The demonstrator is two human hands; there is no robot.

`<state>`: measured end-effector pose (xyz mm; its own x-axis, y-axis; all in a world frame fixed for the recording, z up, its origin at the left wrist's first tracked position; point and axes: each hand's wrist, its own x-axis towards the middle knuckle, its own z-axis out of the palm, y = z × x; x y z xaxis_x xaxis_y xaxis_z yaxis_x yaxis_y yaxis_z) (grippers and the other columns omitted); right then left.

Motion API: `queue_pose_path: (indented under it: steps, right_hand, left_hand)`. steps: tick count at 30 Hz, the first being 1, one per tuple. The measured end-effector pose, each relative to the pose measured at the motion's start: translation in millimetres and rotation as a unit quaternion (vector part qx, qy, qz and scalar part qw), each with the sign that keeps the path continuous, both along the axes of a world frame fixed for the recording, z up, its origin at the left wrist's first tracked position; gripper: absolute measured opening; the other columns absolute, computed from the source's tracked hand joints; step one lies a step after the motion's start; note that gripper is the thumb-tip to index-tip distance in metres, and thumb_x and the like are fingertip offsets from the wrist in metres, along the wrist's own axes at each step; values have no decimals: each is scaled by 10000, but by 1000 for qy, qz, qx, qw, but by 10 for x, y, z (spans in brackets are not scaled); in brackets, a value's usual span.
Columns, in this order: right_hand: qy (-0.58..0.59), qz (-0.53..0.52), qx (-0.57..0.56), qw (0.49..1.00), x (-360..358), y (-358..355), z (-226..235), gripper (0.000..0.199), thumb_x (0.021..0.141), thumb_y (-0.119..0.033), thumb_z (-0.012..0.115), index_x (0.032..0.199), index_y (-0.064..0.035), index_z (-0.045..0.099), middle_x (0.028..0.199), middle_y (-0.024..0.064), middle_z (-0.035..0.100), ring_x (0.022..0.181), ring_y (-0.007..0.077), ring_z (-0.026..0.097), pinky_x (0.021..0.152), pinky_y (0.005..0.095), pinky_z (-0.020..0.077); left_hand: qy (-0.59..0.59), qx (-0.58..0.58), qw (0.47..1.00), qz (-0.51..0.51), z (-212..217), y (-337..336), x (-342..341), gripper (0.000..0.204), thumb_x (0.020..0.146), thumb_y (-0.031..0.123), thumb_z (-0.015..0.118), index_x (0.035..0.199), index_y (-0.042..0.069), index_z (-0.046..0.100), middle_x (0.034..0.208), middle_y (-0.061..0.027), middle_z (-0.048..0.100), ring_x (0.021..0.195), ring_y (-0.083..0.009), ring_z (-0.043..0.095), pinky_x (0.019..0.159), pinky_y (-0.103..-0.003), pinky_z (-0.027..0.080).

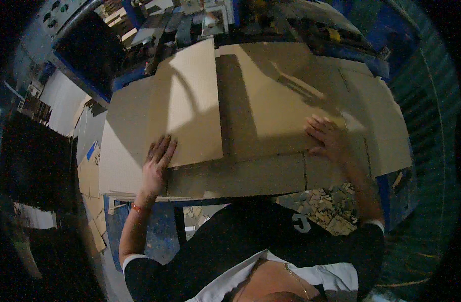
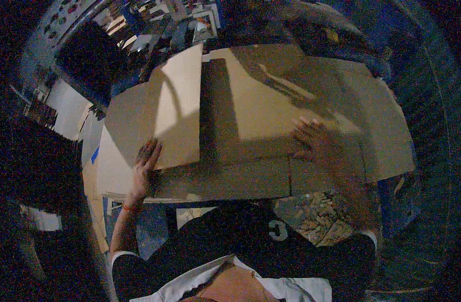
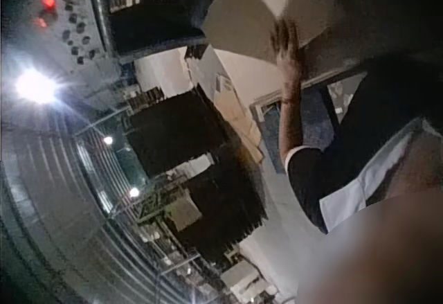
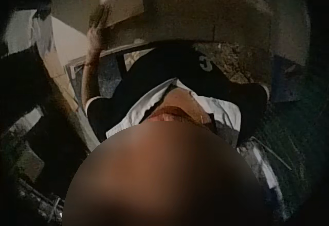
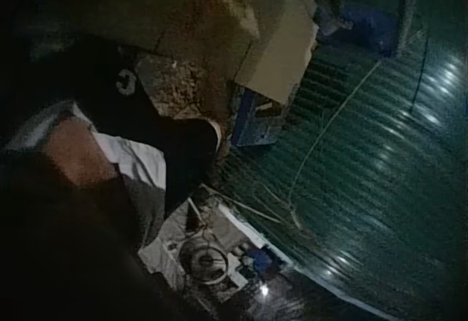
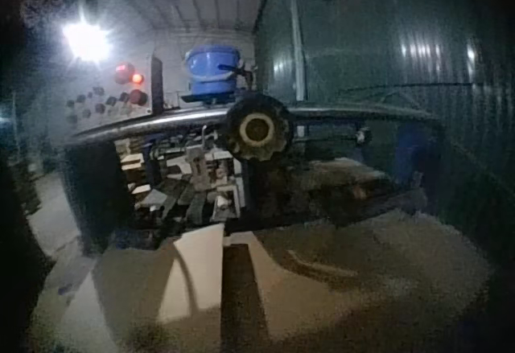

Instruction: The person repeatedly picks up flat cardboard sheets and places them onto a growing stack on a workbench. The person aligns each sheet by hand before setting it down, continuing the cycle throughout the clip.

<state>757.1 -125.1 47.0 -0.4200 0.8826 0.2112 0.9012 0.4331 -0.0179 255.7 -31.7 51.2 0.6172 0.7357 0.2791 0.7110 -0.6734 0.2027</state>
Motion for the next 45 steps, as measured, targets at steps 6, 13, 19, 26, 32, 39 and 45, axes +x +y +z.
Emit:
queue_pose_path:
  steps: [6,13,19,26,32,39,45]
  right_hand:
    - [71,-77,-41,994,243,1198,-80,686,782,-544,589,1353,-197,434,1385,106,409,1251,340,390,1009,471,350]
    - [259,-231,143,927,737,1481,-379,582,836,-514,544,1305,-174,482,1150,184,562,1078,367,532,928,443,430]
    - [118,-653,252,704,1833,-1058,-538,567,827,-382,575,1305,-100,461,1226,171,515,1091,344,524,918,444,440]
    - [715,-396,281,502,2190,-1819,-258,562,817,-229,611,1306,-13,436,1314,156,460,1106,317,513,906,444,451]
    - [610,-359,416,571,1316,-1599,614,500,826,-118,603,1286,-1,449,1219,141,527,1045,282,534,907,394,430]
    - [303,-205,-37,930,-406,-1616,339,288,890,-222,537,1159,-139,598,1205,63,593,1099,273,559,947,421,437]
    - [-72,6,-69,995,-674,-1409,189,412,800,-217,619,1205,-174,556,1324,59,497,1242,314,446,1030,487,351]
  left_hand:
    - [-183,-47,982,19,14,1215,372,506,872,189,547,1346,62,421,1389,-174,405,1283,-350,374,1059,-433,319]
    - [-44,213,971,99,-89,1988,209,701,765,218,700,1354,13,379,1335,-236,438,1220,-385,429,1028,-419,350]
    - [-453,80,799,388,-292,309,-1308,526,829,239,654,1218,-71,484,1238,-255,510,1114,-374,512,971,-420,390]
    - [-680,-124,575,438,-705,-571,-1453,354,896,210,517,1147,-40,528,1096,-110,571,966,-185,556,805,-296,439]
    - [-784,-93,515,335,-521,-454,-1374,302,906,129,487,1142,-54,529,1140,-88,551,1044,-178,531,916,-302,390]
    - [-740,-80,595,304,-657,-396,-1485,329,905,124,486,1176,-62,514,1203,-124,509,1135,-203,466,992,-356,347]
    - [-644,-40,675,357,-371,-443,-1218,290,920,168,472,1140,2,564,1123,-100,546,1006,-184,514,940,-343,383]
